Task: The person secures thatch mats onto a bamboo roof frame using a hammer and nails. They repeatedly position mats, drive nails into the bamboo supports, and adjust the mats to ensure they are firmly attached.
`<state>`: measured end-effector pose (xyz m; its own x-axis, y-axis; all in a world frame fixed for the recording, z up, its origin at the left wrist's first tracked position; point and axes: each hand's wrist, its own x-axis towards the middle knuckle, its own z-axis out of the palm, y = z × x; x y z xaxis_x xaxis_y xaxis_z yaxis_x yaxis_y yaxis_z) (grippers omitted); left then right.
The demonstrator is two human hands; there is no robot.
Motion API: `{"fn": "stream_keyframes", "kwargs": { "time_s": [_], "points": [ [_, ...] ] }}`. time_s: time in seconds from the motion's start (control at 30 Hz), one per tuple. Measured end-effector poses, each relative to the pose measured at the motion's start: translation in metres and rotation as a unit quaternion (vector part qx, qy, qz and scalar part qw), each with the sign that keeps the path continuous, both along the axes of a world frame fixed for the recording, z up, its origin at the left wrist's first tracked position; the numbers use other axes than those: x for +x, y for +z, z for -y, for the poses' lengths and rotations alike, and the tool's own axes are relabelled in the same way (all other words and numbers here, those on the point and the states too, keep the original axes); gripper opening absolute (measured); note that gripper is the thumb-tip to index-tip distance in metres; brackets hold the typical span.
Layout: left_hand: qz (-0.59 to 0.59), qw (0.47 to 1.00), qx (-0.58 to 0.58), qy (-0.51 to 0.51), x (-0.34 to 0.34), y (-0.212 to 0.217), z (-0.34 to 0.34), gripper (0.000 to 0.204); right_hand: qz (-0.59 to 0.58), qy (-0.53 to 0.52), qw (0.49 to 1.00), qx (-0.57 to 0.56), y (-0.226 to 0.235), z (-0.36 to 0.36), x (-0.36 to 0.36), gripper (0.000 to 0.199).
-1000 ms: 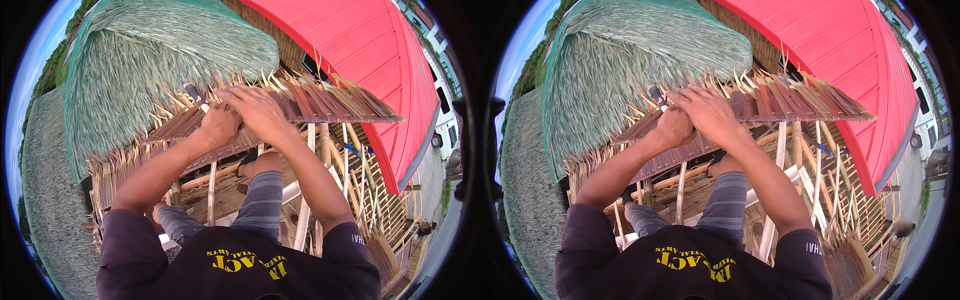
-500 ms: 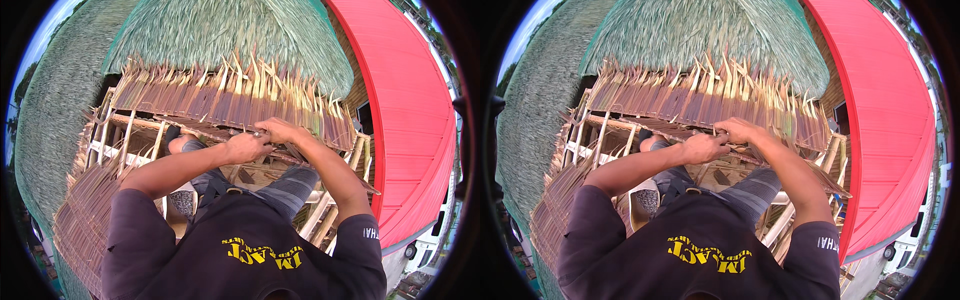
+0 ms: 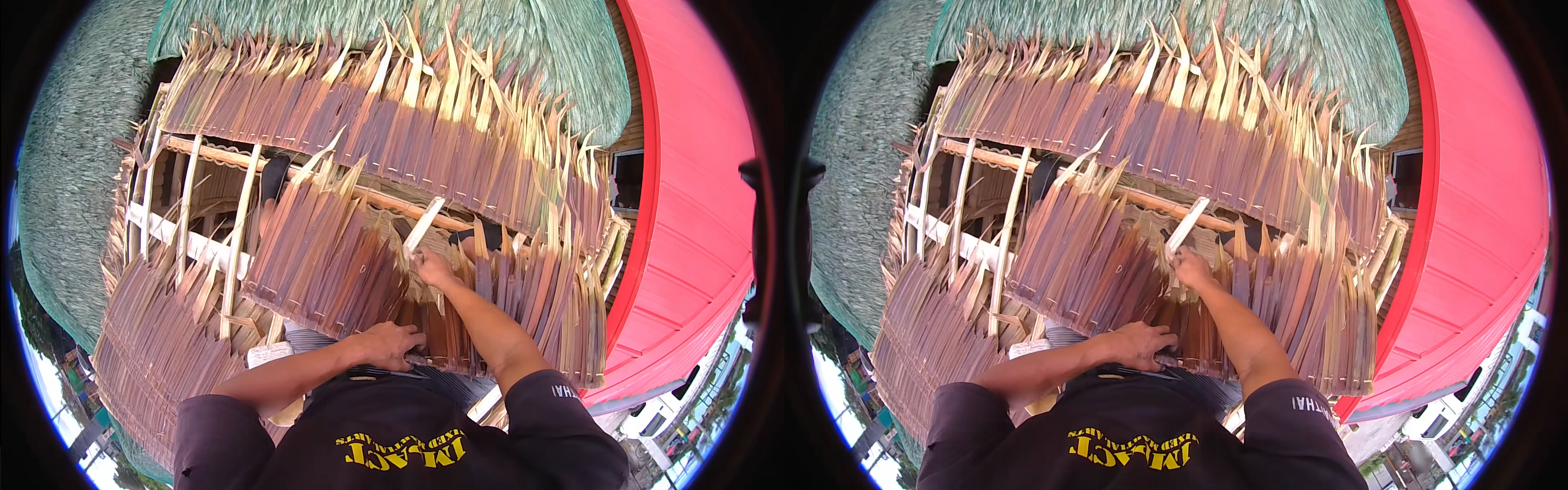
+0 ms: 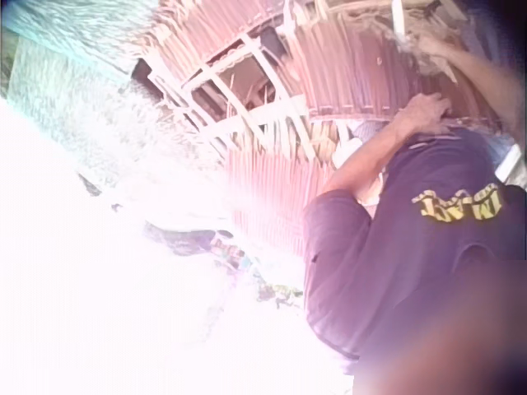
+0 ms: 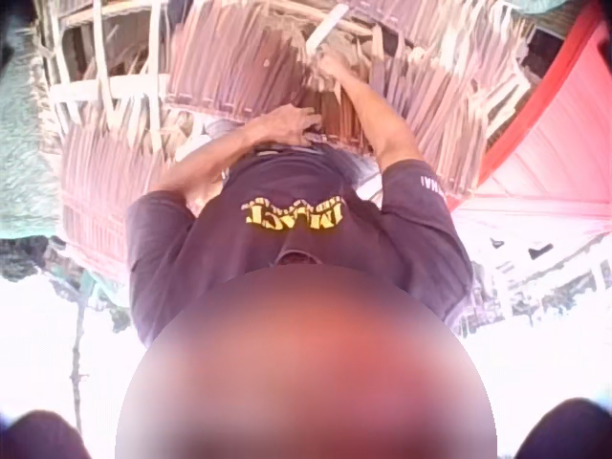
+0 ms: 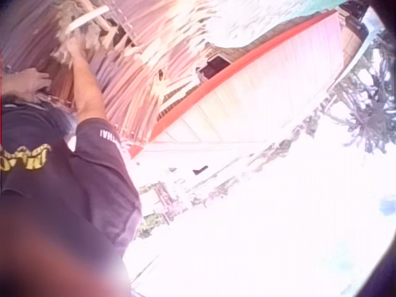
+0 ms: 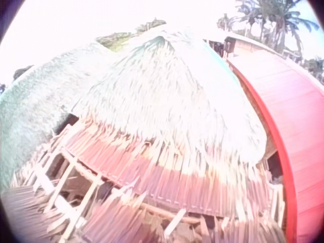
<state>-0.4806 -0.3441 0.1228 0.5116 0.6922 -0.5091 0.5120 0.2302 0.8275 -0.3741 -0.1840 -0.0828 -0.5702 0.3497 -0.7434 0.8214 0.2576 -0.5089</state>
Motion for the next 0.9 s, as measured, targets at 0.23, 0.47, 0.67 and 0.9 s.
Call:
{"fn": "stream_keyframes", "kwargs": {
  "time_s": [0.23, 0.47, 0.67, 0.9],
  "points": [
    [0.060, 0.995, -0.070, 0.038, -0.011, -0.014, -0.009, 0.054, 0.072, -0.170, 0.982, -0.046, -0.055, 0.035, -0.034, 0.037],
    [0.052, 0.998, 0.001, 0.038, -0.050, -0.025, -0.040, 0.046, 0.068, 0.085, 0.994, -0.021, 0.029, -0.017, -0.060, 0.042],
    [-0.013, 0.986, 0.115, 0.123, -0.045, 0.025, 0.010, 0.050, -0.076, 0.151, 0.985, -0.034, 0.178, 0.015, -0.023, 0.048],
    [-0.311, 0.932, -0.010, 0.187, -0.133, 0.161, 0.157, 0.022, -0.081, 0.230, 0.965, 0.102, 0.232, 0.084, 0.019, 0.034]
  ]
}}
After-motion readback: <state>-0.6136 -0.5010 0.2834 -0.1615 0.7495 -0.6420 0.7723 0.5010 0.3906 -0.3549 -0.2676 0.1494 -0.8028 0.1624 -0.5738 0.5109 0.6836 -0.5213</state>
